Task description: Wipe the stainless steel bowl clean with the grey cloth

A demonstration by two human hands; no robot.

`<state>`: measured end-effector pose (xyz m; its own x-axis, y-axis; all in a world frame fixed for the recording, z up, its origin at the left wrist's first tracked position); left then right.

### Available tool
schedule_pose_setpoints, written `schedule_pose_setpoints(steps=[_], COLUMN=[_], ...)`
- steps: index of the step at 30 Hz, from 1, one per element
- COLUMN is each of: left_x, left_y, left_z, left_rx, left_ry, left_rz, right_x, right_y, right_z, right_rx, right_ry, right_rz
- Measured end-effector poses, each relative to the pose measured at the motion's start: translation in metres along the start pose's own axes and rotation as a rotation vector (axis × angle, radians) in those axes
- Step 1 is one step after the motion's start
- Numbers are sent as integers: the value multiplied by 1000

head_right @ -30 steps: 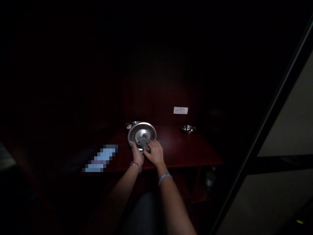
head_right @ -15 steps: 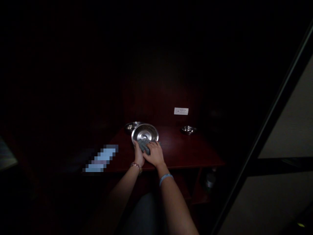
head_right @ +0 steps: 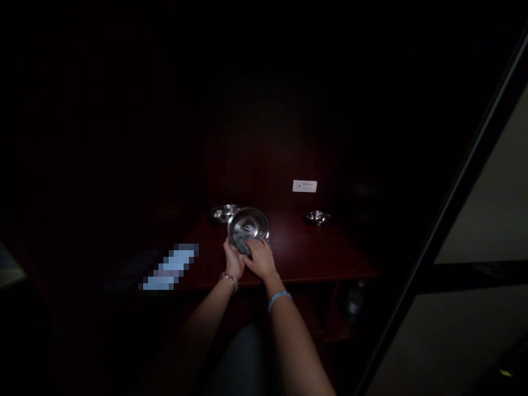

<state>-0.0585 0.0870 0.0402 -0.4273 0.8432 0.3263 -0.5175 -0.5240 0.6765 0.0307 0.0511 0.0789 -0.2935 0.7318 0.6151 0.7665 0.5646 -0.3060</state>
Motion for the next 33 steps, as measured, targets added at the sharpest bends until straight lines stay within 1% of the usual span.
schedule_pose_setpoints(steps=[3,7,10,13,17,21,23,25,30,33], left_x=[-1,-1,-1,-1,-1,1,3,4,6,6], left_y=[-4,-3,-8,-12,-14,-13,-14,-16,-21,-26], left_z=[2,4,-1,-3,-3,0,-2,-6,-19,-21], left_rx=[-71,-58,-34,-34,35,125,149,160,148,89], left_ry=[7,-24,-18,-20,-25,-61,-50,-20,83,86], left_rz=[-37,-31,-77,-102,-109,-70,-52,-44,-39,-90], right_x=[0,-1,-3,-5,-8,-17,-22,-24,-24,-24], right_y=[0,3,5,9,27,57,68,74,80,88], right_z=[-4,-12,-18,-25,-34,-45,-47,-47,-45,-41], right_rx=[-10,9,84,207,359,436,459,510,637,676], right_ry=[27,77,113,167,272,452,501,529,570,577], right_rz=[9,35,54,78,197,401,480,504,503,532])
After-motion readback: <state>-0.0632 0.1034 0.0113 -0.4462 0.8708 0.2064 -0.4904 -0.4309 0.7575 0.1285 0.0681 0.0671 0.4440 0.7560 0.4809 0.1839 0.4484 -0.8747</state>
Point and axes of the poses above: each hand's wrist, its own x-axis towards the middle knuckle, its own z-axis out of the palm, y = z × x, the point moved 10 cm from there along x, towards the middle knuckle, and after that the axes turned 9 degrees about z, right-handed, at the moved point
